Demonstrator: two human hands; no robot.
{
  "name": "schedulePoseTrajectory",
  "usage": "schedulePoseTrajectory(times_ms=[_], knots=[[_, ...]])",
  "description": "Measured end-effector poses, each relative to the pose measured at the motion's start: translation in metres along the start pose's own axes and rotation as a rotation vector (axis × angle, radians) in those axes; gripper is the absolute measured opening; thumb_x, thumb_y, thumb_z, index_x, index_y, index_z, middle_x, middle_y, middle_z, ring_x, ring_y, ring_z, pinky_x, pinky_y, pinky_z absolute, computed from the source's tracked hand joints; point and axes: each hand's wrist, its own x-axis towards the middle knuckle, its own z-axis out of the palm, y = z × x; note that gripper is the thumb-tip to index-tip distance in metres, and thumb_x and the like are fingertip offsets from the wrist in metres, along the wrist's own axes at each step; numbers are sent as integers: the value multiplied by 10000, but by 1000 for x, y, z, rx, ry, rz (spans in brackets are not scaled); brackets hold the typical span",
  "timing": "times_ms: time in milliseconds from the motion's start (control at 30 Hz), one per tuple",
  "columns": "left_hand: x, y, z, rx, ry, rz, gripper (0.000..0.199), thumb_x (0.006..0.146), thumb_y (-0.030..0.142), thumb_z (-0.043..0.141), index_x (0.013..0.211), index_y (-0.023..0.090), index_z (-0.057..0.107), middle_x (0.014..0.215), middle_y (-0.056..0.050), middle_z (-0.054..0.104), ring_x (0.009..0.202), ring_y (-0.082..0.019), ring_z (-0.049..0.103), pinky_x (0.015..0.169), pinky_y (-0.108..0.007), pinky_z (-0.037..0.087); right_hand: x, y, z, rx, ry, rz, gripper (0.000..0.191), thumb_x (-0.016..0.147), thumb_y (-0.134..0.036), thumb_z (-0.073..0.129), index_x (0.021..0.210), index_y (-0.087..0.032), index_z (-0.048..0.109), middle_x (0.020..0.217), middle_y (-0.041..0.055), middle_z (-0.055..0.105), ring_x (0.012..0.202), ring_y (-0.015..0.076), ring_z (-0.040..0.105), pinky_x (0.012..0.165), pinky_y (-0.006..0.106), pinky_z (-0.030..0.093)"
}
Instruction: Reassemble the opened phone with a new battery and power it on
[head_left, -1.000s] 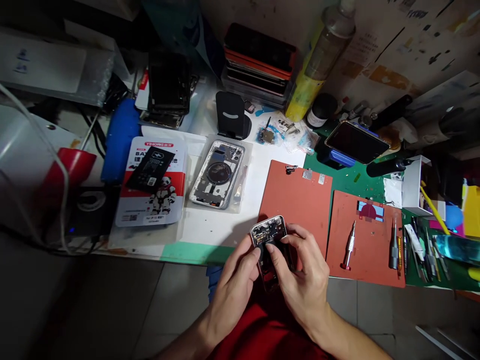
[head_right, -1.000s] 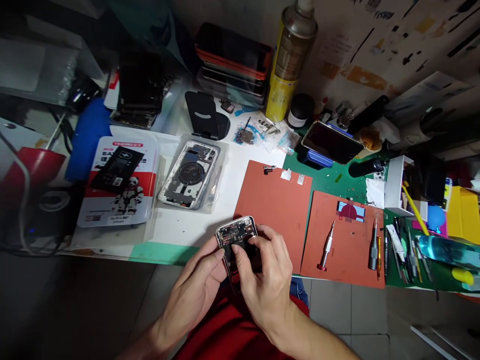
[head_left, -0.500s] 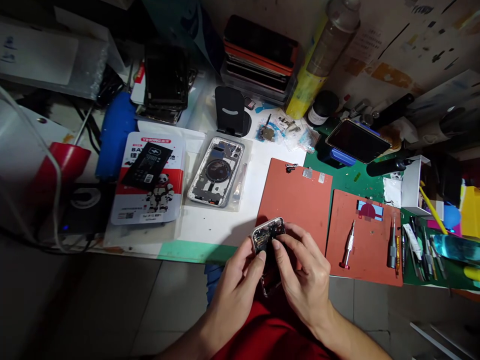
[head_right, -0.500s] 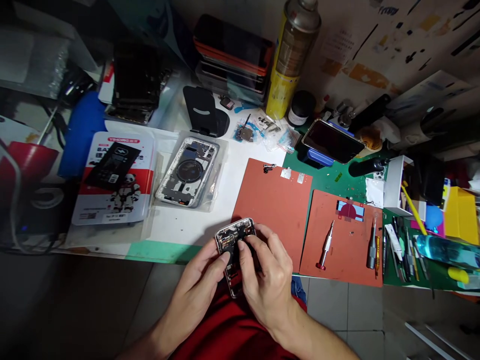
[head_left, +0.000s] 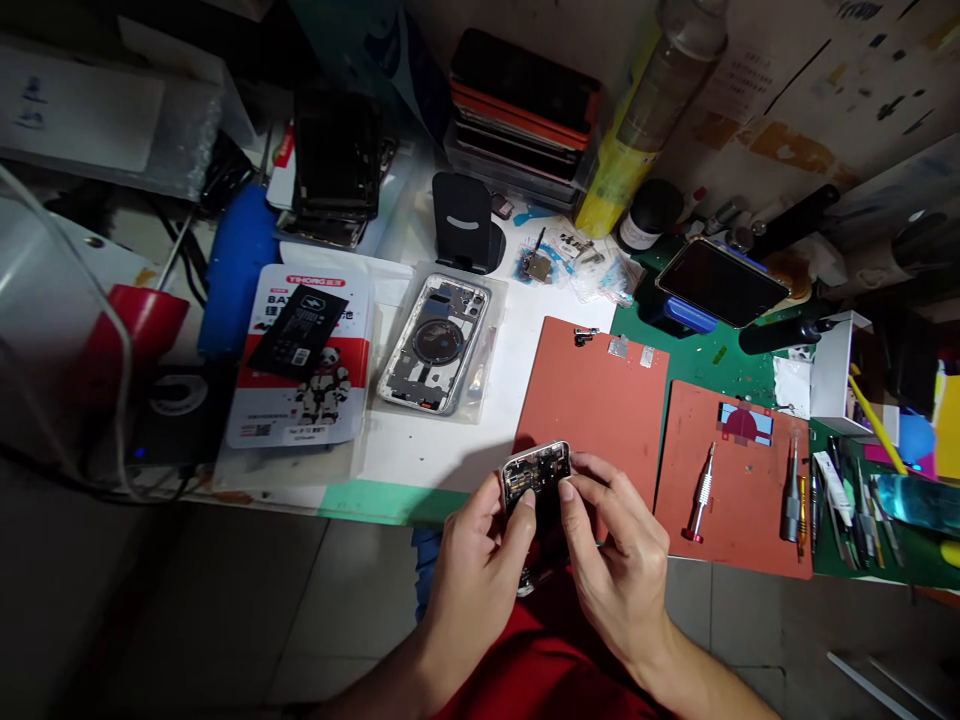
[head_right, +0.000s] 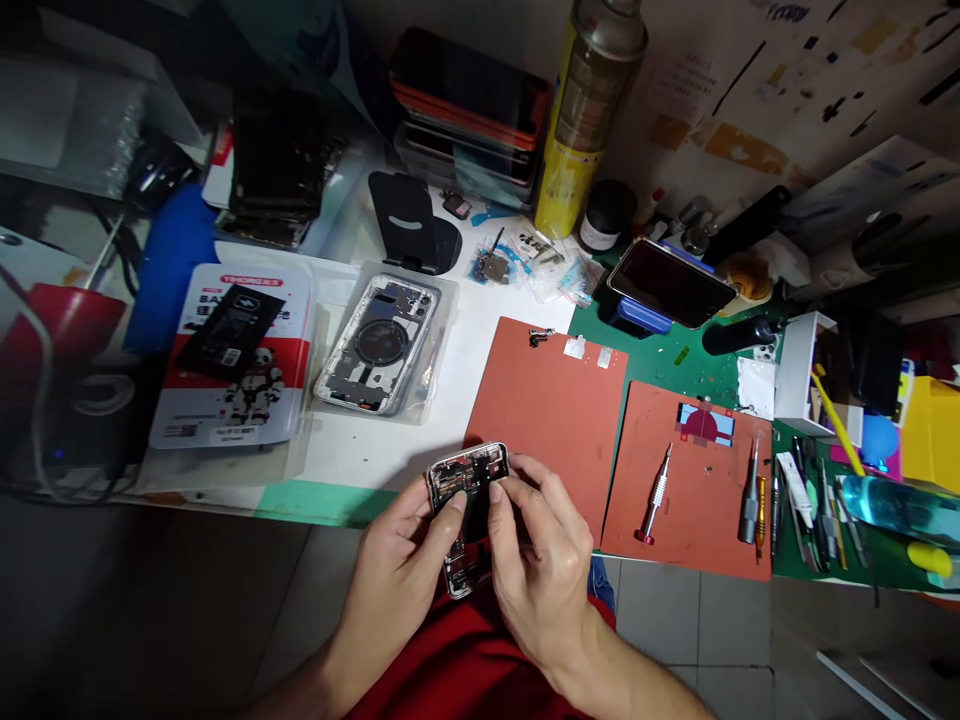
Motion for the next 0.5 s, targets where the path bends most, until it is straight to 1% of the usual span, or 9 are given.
schedulePoseTrajectory(times_ms=[100,233,500], knots=[[1,-3,1,66,48,28,320,1037,458,622,1193,209,750,1093,-81,829,854,-218,785,727,-281,642,0,1,0,-10,2,7,223,1009,-63,636,1144,-174,774,1192,126,763,1110,223,767,965,342,661],[2,-8,2,122,80,58,290,1024,464,641,1095,211,764,960,-64,829,792,-210,771,765,-297,648,-1,2,1,-23,10,4,216,1008,-69,646,1148,-172,773,1195,128,765,1116,223,766,973,350,661],[0,-6,3,179,92,66,278,1023,457,634,1023,206,753,887,-56,813,746,-197,746,783,-295,643,-2,3,-1,-22,10,5,228,1010,-72,639,1159,-184,771,1226,136,769,1124,240,773,967,375,673]])
